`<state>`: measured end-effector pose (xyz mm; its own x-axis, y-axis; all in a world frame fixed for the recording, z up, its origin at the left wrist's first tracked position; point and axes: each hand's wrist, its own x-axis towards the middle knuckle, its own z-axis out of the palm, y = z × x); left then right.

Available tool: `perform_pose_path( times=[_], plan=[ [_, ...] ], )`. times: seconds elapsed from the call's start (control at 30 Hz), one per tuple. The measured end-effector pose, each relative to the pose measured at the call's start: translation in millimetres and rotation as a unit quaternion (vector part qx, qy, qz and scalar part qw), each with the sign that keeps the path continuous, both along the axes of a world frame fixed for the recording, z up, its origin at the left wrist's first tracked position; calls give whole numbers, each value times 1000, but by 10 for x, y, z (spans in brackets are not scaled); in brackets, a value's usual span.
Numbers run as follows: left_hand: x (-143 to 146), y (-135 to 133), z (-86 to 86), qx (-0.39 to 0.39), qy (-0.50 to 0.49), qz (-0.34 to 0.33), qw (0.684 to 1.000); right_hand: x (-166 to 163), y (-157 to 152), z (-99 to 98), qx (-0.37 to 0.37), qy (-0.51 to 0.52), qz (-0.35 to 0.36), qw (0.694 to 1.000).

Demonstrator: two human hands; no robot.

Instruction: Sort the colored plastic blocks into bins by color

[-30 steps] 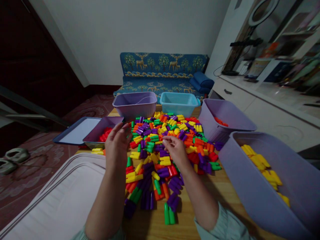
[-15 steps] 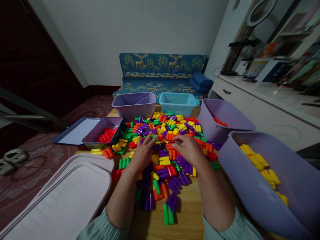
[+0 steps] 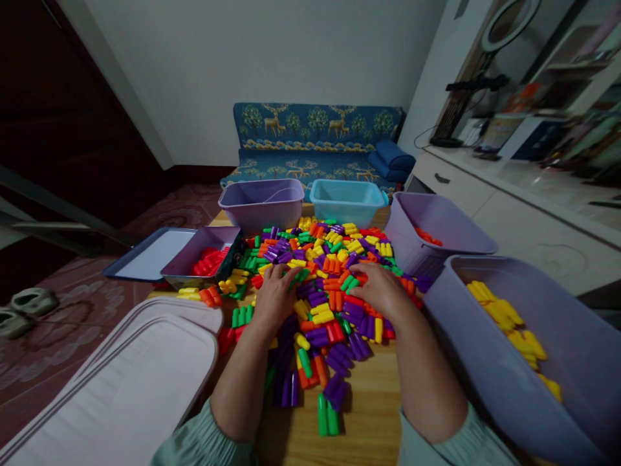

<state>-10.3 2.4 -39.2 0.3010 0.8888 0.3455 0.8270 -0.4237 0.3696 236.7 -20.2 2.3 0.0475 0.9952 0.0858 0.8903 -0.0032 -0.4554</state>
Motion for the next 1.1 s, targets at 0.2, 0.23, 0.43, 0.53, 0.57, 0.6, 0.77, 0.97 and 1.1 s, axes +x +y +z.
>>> perform_pose_path(
  times=[0.2,0.23,0.43,0.53,0.57,0.6,0.77,0.97,1.1],
  plan=[
    [-23,42,-97,-11,-45,17,999,-162,-2,-58,-33,-40,14,999],
    [-31,49,-102,-13,-56,18,998,-166,-3,-52,-35,-39,10,999],
    [-37,47,-7,1,-181,27,983,-198,16,-15,8,28,-14,999],
    [3,7,115,-41,-337,67,938,-301,40,-33,57,131,0,990],
    [20,-9,159,-89,-401,76,908,-356,43,-41,65,182,10,981],
    [38,-26,200,-147,-467,75,869,-422,40,-49,66,238,20,969],
    [102,-76,305,-330,-662,2,673,-773,-33,-68,5,447,64,892],
    [135,-170,320,-403,-598,-41,692,-875,-72,-131,16,417,89,904],
    [161,-223,362,-415,-581,-41,699,-839,-48,-158,0,415,57,908]
  ],
)
